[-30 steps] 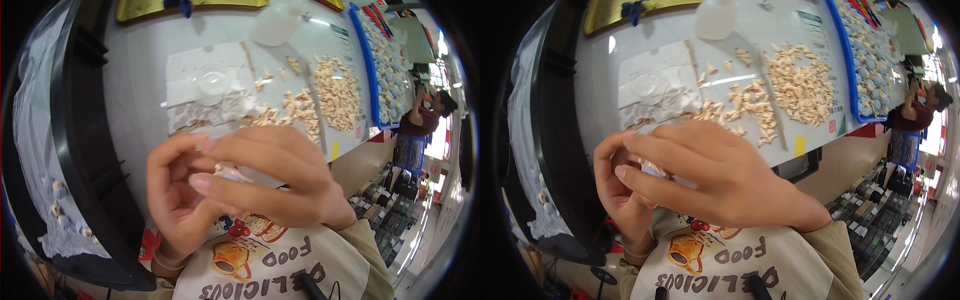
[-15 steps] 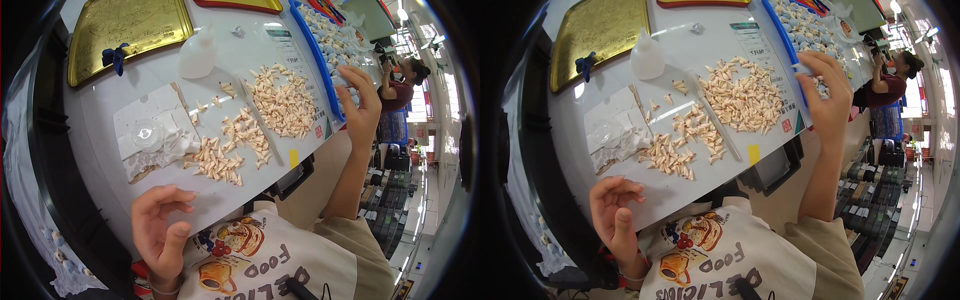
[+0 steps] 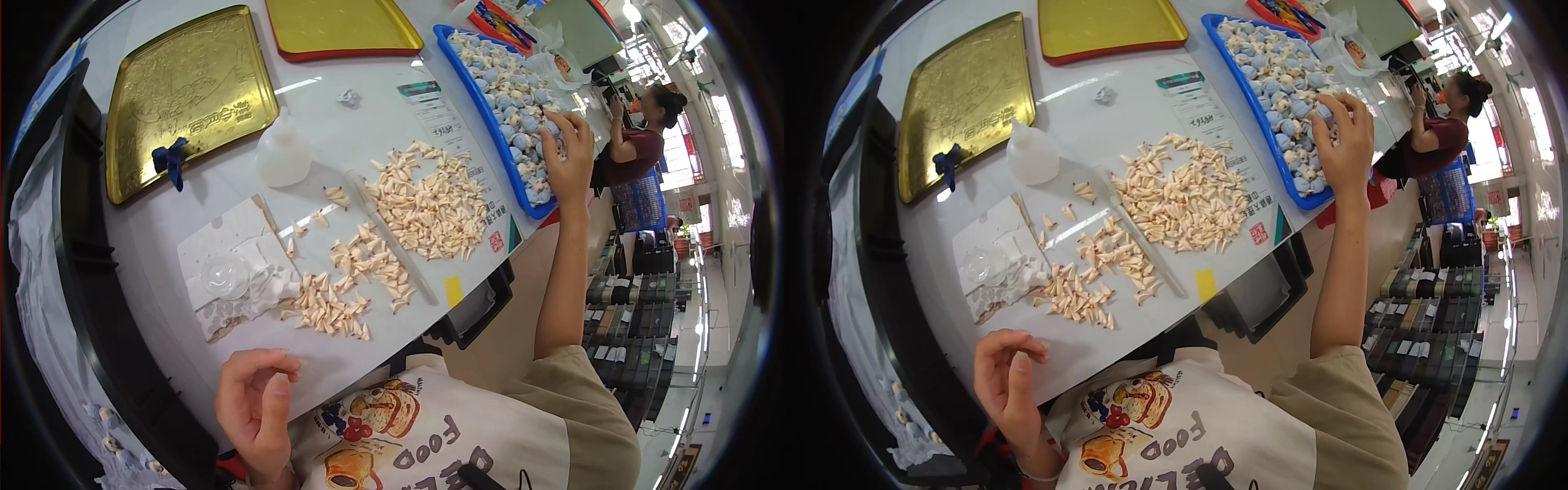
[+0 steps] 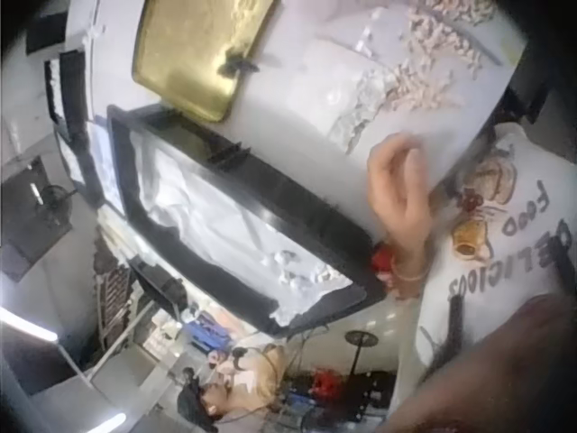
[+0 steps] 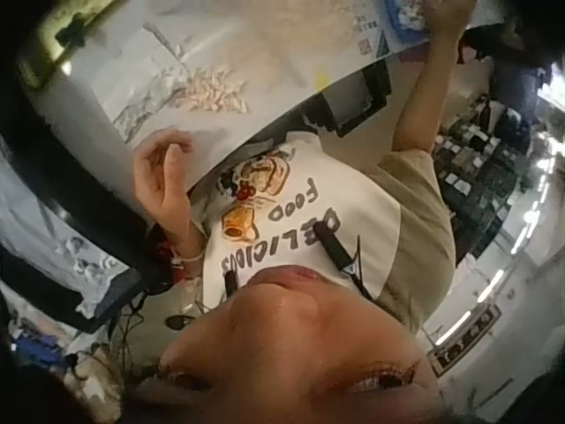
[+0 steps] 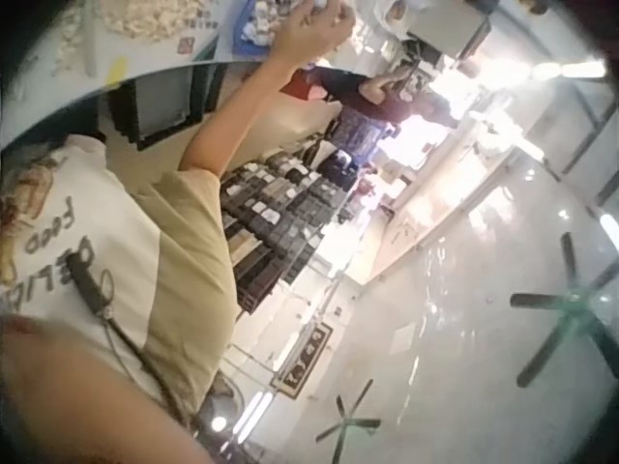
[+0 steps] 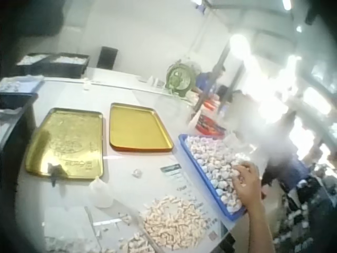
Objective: The person assembles small plastic figurine components, including figurine heads, by hand, applying liquid adhesive from a squeeze bottle to join the parts.
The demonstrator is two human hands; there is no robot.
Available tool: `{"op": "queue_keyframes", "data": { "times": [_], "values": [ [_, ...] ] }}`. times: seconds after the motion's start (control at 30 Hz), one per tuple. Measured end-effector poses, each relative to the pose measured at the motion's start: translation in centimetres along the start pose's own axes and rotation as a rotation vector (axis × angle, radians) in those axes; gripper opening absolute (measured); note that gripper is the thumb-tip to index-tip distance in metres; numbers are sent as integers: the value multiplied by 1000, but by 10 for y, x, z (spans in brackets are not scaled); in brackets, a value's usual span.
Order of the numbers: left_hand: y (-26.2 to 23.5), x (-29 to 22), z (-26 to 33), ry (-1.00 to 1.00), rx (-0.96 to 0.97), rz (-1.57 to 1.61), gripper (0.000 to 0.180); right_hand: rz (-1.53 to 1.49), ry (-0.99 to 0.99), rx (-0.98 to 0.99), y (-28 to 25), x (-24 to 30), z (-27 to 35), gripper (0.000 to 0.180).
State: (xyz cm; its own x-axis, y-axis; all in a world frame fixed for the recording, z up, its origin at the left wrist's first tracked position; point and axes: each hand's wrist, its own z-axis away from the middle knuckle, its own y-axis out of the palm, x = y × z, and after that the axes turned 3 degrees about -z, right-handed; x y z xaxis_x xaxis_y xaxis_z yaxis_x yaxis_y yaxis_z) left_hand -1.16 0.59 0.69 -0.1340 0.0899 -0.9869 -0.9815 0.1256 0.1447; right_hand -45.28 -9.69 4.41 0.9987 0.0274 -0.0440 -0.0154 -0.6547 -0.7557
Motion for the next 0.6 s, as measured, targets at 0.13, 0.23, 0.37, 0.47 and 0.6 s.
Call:
{"op": "queue_keyframes", "data": {
  "times": [0.13, 0.23, 0.37, 0.47, 0.6],
  "values": [
    [3, -1, -3, -13, -25, -30, 17, 37, 42, 15, 2, -16, -13, 28],
    [3, -1, -4, -2, -13, -41, 16, -18, 104, 16, 1, -24, -20, 29],
    [2, -2, -3, 5, -31, -64, 15, -143, 136, 83, 2, -20, -30, 29],
    [3, -1, -2, 2, -61, -83, 16, -246, 154, 183, 6, -21, -28, 29],
    [-2, 1, -3, 7, 3, -87, 17, -118, 17, 188, 9, -33, -18, 27]
  ]
}}
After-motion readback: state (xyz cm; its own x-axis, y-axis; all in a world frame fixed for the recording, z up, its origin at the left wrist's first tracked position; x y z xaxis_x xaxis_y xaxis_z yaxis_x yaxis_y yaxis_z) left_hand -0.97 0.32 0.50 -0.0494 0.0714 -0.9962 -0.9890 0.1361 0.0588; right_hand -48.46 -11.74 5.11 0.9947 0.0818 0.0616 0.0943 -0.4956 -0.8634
